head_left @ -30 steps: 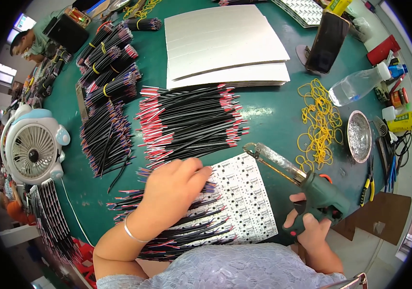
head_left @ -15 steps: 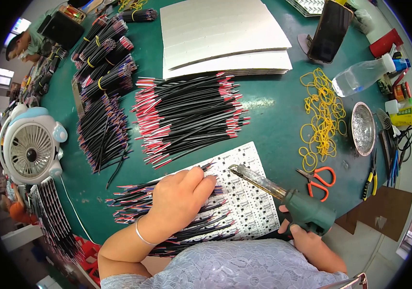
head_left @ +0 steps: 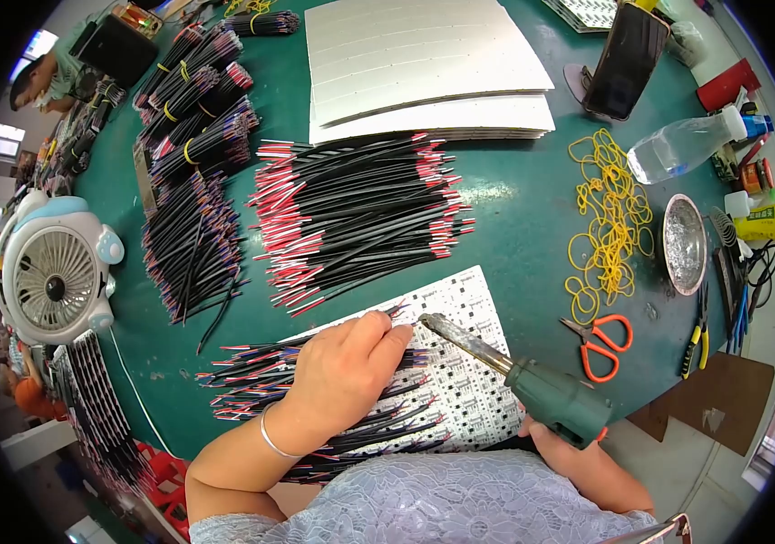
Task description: The person solders or heat-shrinks electrical wires onto specific points on an LED circuit board assembly using a soldering iron.
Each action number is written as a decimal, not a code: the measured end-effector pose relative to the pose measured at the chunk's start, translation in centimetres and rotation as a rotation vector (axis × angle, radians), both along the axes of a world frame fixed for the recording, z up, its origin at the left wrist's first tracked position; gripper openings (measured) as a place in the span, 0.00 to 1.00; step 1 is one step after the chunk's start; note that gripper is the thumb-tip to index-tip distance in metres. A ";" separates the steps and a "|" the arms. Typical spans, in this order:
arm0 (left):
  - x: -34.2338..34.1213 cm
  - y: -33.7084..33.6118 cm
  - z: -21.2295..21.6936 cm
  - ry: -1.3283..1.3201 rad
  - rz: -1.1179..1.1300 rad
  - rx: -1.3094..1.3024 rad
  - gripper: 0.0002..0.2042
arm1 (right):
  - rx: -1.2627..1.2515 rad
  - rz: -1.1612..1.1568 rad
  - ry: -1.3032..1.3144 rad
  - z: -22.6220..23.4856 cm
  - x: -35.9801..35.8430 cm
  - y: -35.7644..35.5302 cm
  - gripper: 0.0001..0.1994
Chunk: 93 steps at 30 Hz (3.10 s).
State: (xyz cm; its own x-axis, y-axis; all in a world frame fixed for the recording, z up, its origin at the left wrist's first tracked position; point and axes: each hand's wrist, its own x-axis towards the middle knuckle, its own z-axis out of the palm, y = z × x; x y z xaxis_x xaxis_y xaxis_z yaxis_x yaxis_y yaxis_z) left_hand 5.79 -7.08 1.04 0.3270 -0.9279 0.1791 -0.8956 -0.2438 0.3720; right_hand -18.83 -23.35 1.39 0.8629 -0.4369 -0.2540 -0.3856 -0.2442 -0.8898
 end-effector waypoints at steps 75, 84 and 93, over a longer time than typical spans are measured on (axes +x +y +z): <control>-2.0 1.0 0.8 -0.020 -0.045 0.092 0.14 | 0.309 -0.023 -0.083 -0.8 -4.3 0.4 0.23; -1.9 0.7 0.2 -0.015 -0.061 -0.004 0.13 | 0.230 0.007 -0.156 -1.0 -3.5 0.3 0.22; -2.1 0.5 0.0 0.032 -0.044 -0.034 0.17 | 0.014 0.109 -0.148 -1.1 -2.9 -0.1 0.17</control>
State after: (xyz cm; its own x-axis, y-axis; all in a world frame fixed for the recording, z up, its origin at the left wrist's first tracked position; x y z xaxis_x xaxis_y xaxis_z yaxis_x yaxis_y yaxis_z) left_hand 3.71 -6.62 1.06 0.2918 -0.9351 0.2012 -0.8929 -0.1910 0.4078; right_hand -21.74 -23.40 0.27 0.9333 -0.3361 -0.1262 -0.2220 -0.2642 -0.9386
